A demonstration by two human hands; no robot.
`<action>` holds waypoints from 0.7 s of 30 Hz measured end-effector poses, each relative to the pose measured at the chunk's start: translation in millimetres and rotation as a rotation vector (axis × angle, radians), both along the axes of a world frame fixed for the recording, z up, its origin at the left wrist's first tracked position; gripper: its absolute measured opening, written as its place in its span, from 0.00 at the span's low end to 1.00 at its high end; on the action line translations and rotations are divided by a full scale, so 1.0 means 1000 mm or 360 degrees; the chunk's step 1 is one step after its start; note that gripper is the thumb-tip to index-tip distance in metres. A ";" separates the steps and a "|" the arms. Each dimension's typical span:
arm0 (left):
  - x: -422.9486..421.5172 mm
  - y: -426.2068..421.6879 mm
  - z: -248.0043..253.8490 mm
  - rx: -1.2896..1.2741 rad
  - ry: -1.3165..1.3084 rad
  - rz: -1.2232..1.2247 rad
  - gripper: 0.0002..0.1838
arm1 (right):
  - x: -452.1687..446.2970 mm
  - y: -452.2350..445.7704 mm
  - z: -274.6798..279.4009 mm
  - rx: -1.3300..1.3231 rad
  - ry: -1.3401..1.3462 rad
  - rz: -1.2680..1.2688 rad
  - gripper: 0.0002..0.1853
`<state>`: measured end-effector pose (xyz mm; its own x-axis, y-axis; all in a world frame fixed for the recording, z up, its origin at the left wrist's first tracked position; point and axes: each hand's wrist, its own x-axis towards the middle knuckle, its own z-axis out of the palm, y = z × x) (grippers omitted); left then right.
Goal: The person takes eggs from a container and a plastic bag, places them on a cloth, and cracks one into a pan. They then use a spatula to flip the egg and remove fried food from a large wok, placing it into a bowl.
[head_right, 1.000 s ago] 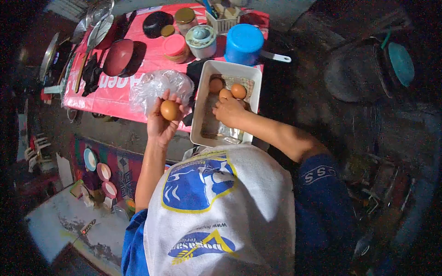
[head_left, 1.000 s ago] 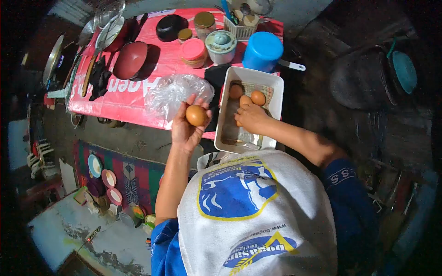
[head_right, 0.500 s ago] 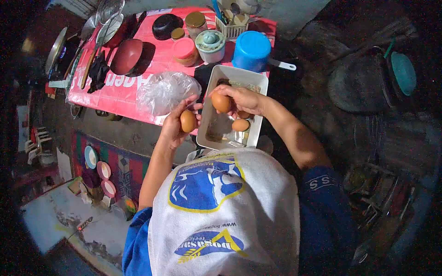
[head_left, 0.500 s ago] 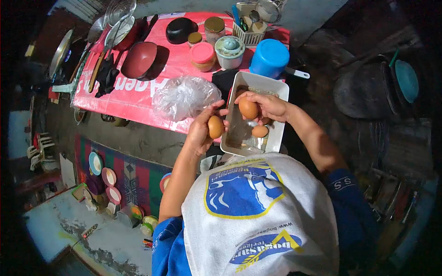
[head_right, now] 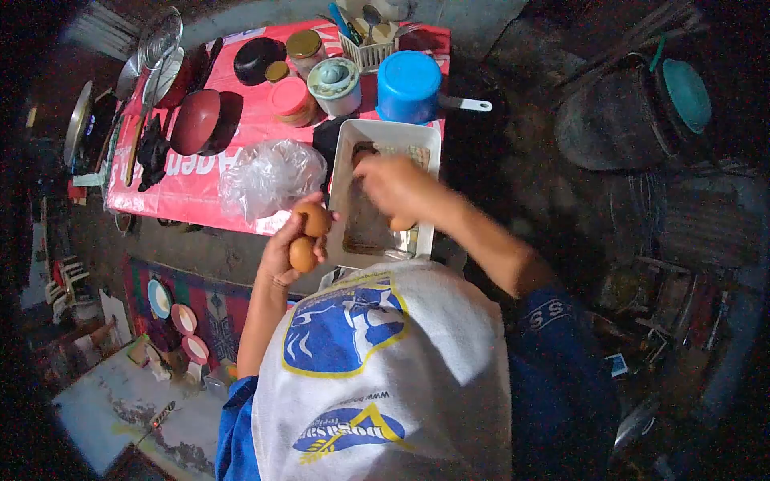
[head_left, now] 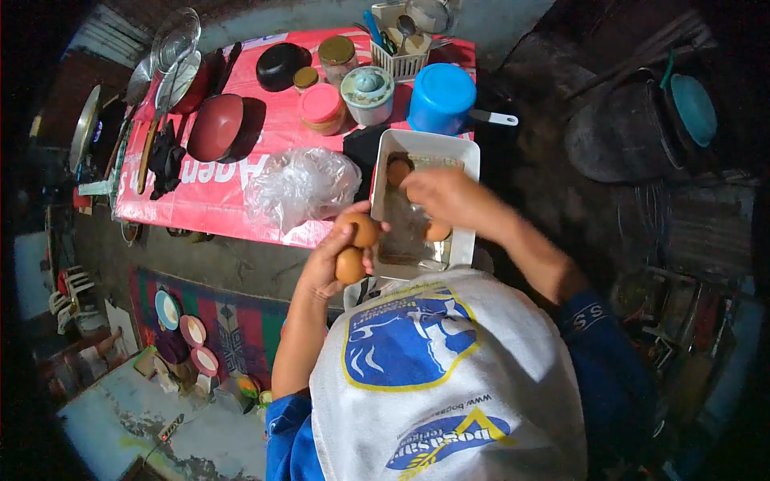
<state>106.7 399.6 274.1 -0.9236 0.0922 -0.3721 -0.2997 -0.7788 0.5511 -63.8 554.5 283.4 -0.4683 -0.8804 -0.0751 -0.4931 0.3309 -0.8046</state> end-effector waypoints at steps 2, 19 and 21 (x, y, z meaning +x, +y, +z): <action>0.005 -0.009 -0.001 0.0194 0.0059 0.0320 0.25 | -0.036 0.004 0.008 0.0103 0.0324 -0.0211 0.09; 0.007 -0.031 0.009 0.0137 0.0204 0.0667 0.27 | -0.060 -0.011 -0.061 0.0831 0.0268 0.0322 0.16; 0.011 -0.032 0.007 0.0152 0.0203 0.0692 0.27 | -0.063 -0.015 -0.039 0.0665 -0.0826 0.0041 0.17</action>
